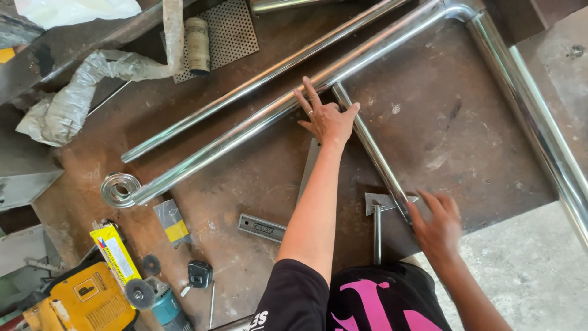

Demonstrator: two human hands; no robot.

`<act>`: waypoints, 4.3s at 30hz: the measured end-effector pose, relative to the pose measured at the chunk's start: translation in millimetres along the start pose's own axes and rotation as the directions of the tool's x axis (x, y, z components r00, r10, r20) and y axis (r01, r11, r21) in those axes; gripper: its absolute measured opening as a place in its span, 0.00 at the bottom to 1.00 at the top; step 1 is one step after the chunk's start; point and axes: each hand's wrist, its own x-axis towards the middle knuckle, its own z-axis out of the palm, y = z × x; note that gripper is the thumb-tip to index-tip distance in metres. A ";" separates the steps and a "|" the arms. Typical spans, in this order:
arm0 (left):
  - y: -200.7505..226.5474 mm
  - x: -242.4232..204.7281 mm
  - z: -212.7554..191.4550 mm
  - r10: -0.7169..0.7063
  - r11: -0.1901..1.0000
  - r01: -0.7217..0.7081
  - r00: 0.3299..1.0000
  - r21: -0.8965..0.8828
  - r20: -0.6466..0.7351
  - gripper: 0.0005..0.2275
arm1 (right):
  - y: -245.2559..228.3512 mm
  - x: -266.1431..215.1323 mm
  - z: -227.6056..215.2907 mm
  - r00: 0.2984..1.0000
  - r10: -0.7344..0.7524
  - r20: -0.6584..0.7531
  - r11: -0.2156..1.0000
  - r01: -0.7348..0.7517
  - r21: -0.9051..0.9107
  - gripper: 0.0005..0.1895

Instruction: The person measures a stainless steel tube with a tape measure, marks it, and positions tubes on a workbench. They align the tubes with a square, hold a filler rod at the joint, and tack weld the joints using an arc welding torch, producing sparks and smoke.

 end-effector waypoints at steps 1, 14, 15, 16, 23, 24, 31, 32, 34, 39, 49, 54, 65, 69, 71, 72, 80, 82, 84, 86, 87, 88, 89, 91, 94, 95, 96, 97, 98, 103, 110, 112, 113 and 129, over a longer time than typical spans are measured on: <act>6.5 -1.9 -6.9 -0.004 1.000 0.004 1.000 -0.004 0.001 0.20 | 7.0 -18.3 -19.9 1.000 -0.003 0.003 1.000 0.003 -0.004 0.21; 19.0 -6.6 -20.1 -0.065 0.998 0.063 0.996 0.030 0.060 0.19 | 90.4 -151.6 -62.0 0.443 0.654 0.613 0.661 -0.729 -0.179 0.32; 19.2 -7.1 -20.4 -0.064 0.998 0.063 0.996 0.022 0.054 0.19 | 93.8 -154.9 -60.5 0.482 0.629 0.610 0.676 -0.726 -0.123 0.31; 19.0 -6.6 -20.1 -0.060 0.998 0.059 0.997 0.024 0.055 0.19 | 93.0 -156.0 -59.4 0.482 0.630 0.609 0.674 -0.729 -0.120 0.31; 16.2 -5.8 -17.1 -0.070 0.997 0.071 0.997 -0.021 0.036 0.17 | 73.2 -143.0 -68.5 0.481 0.629 0.611 0.672 -0.732 -0.117 0.28; 15.3 -6.1 -15.8 -0.060 0.998 0.060 0.998 -0.025 0.028 0.17 | 72.2 -142.2 -68.8 0.464 0.640 0.613 0.658 -0.742 -0.125 0.30; 16.0 -7.0 -11.2 -0.056 0.998 0.055 0.998 0.006 0.033 0.16 | 80.8 -142.5 -65.4 0.471 0.601 0.646 0.694 -0.708 -0.130 0.32; 14.5 -7.2 -10.4 -0.051 0.999 0.051 0.998 0.008 0.030 0.17 | 71.5 -135.0 -70.2 0.449 0.606 0.657 0.669 -0.734 -0.115 0.34; 12.6 -5.0 -9.1 -0.046 0.999 0.046 0.999 0.012 0.029 0.17 | 58.2 -118.3 -73.7 0.426 0.610 0.668 0.642 -0.760 -0.101 0.35; 11.4 -3.7 -8.8 -0.064 0.998 0.064 0.998 -0.029 0.010 0.16 | 38.5 -92.3 -75.7 0.394 0.627 0.672 0.585 -0.807 -0.074 0.30; 10.6 -2.8 -8.7 -0.036 0.999 0.036 0.999 0.004 0.010 0.17 | 43.2 -94.7 -66.5 0.422 0.610 0.671 0.561 -0.828 0.011 0.28; 13.5 -3.7 -10.6 -0.042 0.999 0.042 0.999 0.017 0.022 0.18 | 45.0 -96.6 -65.2 0.437 0.591 0.678 0.608 -0.794 -0.018 0.30; 7.0 -1.1 -5.1 -0.025 1.000 0.025 1.000 0.014 0.015 0.18 | 39.9 -90.2 -69.9 0.421 0.602 0.678 0.575 -0.818 -0.004 0.30; 11.1 -0.5 -8.4 -0.052 0.998 0.051 0.998 0.034 0.035 0.18 | 51.8 -98.3 -62.3 0.476 0.576 0.664 0.622 -0.783 0.022 0.29; 10.2 -1.2 -8.4 -0.052 0.998 0.051 0.998 0.033 0.026 0.19 | 42.3 -92.4 -67.7 0.456 0.589 0.667 0.606 -0.796 0.008 0.29; 10.9 -1.0 -8.0 -0.045 0.999 0.045 0.999 0.032 0.023 0.19 | 37.9 -88.8 -70.4 0.434 0.607 0.666 0.584 -0.811 -0.004 0.29; 12.9 -2.0 -7.2 -0.060 0.998 0.060 0.998 0.014 0.016 0.17 | 27.2 -60.3 -79.1 0.399 0.631 0.666 0.598 -0.797 -0.089 0.29; 14.2 -2.6 -9.1 -0.068 0.998 0.068 0.998 0.006 0.007 0.17 | 33.2 -56.9 -77.6 0.426 0.629 0.650 0.623 -0.777 -0.093 0.28; 15.7 -4.0 -10.6 -0.061 0.998 0.061 0.998 -0.003 0.004 0.17 | 48.0 -60.0 -71.1 0.767 0.502 0.400 0.826 -0.562 0.043 0.16; 17.0 -5.1 -13.2 -0.068 0.997 0.068 0.998 -0.018 0.004 0.17 | 55.1 -45.3 -69.9 0.860 0.402 0.315 0.894 -0.442 0.067 0.14; 19.3 -5.6 -13.3 -0.067 0.997 0.068 0.998 -0.033 0.009 0.17 | 59.5 -37.4 -70.2 0.930 0.295 0.219 0.945 -0.318 0.079 0.12; 15.8 -5.4 -14.5 -0.068 0.997 0.069 0.998 -0.043 0.007 0.17 | 63.0 -23.3 -74.1 0.933 0.289 0.215 0.948 -0.310 0.074 0.12; 15.4 -5.0 -13.5 -0.065 0.997 0.065 0.998 -0.034 0.006 0.16 | 67.5 -8.9 -80.3 0.973 0.206 0.108 0.977 -0.211 0.033 0.10; 15.9 -4.4 -12.5 -0.056 0.998 0.056 0.998 -0.037 0.007 0.16 | 105.2 23.6 -91.2 0.994 0.110 -0.004 0.994 -0.110 -0.027 0.08; 16.1 -3.6 -12.0 -0.068 0.998 0.068 0.997 -0.007 0.020 0.16 | 189.8 81.3 -106.8 0.966 -0.041 -0.254 0.924 -0.060 -0.377 0.08; 14.5 -3.7 -10.9 -0.058 0.998 0.058 0.998 -0.004 0.012 0.16 | 208.9 102.8 -111.5 0.946 0.052 -0.320 0.934 -0.159 -0.319 0.11; 12.9 -3.9 -9.7 -0.048 0.999 0.048 0.999 -0.001 0.003 0.17 | 228.1 124.2 -116.4 0.913 0.145 -0.380 0.933 -0.254 -0.255 0.16; 13.3 -3.9 -11.1 -0.045 0.999 0.045 0.999 -0.005 0.003 0.17 | 256.9 137.7 -112.6 0.912 0.143 -0.384 0.932 -0.254 -0.257 0.16; 13.9 -3.9 -12.2 -0.048 0.999 0.047 0.999 0.011 0.007 0.17 | 286.0 151.1 -109.1 0.945 0.159 -0.285 0.944 -0.230 -0.237 0.21; 18.9 -7.4 -13.4 -0.057 0.998 0.057 0.997 0.017 0.055 0.16 | 352.3 172.2 -123.5 0.967 0.147 -0.206 0.897 -0.218 -0.385 0.23; 4.6 -1.9 -3.5 -0.028 0.996 0.025 0.999 0.086 0.040 0.17 | 359.3 127.7 -162.1 0.970 0.234 -0.068 0.867 -0.240 -0.437 0.14; -5.0 1.9 0.8 -0.009 0.995 0.004 0.999 0.100 0.047 0.18 | 392.9 92.7 -184.9 0.968 0.222 -0.114 0.865 -0.250 -0.435 0.15; -11.6 4.5 4.9 0.023 0.996 -0.024 1.000 0.082 0.002 0.18 | 425.8 67.7 -197.3 0.960 0.235 -0.153 0.851 -0.279 -0.444 0.16; -64.1 31.2 28.0 0.239 0.966 -0.251 0.959 -0.062 -0.154 0.33 | 520.1 -397.2 -214.2 0.460 0.866 -0.197 0.498 -0.829 0.255 0.07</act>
